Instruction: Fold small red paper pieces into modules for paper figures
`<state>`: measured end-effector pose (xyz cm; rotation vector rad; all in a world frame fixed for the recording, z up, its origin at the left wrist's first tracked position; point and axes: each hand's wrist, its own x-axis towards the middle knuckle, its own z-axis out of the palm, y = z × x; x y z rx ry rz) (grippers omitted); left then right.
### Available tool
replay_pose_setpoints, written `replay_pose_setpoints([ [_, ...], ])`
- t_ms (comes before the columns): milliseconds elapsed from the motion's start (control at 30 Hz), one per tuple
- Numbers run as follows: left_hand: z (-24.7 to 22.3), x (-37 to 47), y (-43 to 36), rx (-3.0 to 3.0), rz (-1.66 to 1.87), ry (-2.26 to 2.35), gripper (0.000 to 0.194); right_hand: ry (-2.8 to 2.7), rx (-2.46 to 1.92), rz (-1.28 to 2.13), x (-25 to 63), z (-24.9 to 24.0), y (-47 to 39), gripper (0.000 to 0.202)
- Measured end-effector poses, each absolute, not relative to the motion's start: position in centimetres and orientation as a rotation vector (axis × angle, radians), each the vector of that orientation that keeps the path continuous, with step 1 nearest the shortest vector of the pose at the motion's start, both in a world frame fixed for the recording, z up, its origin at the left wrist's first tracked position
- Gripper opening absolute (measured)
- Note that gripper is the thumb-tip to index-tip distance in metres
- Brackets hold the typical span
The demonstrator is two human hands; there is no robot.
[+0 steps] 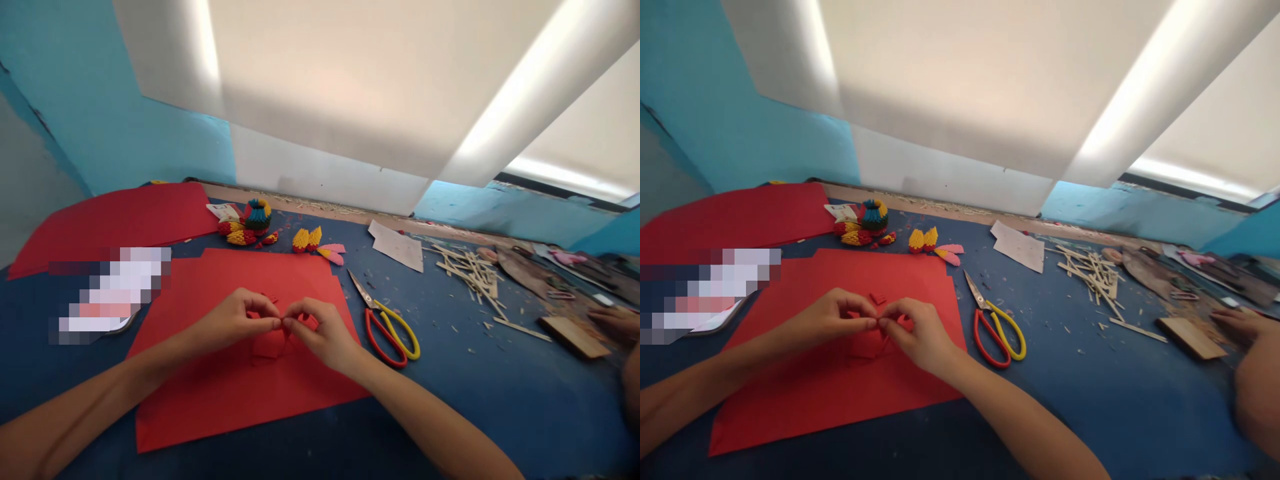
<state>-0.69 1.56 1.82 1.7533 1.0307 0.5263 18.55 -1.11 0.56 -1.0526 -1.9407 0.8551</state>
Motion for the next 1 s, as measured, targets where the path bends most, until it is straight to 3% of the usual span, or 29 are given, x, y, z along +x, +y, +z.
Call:
replay_pose_setpoints([
  [267,1.8,-0.7,1.3,1.798,0.672,1.111,0.022,-1.864,-1.150,0.954,18.4,0.0,-1.2,0.012],
  [667,1.6,-0.4,1.0,1.939,0.712,1.078,0.021,-1.834,-1.141,0.763,17.9,-0.1,-1.0,0.012],
  [833,1.6,0.0,0.3,1.886,0.844,1.098,0.019,-1.791,-1.137,0.579,17.4,-0.1,-1.2,0.014],
  [1000,1.7,0.1,0.0,1.810,0.856,1.125,0.020,-1.926,-0.840,0.173,18.0,-0.6,-0.9,0.012],
])
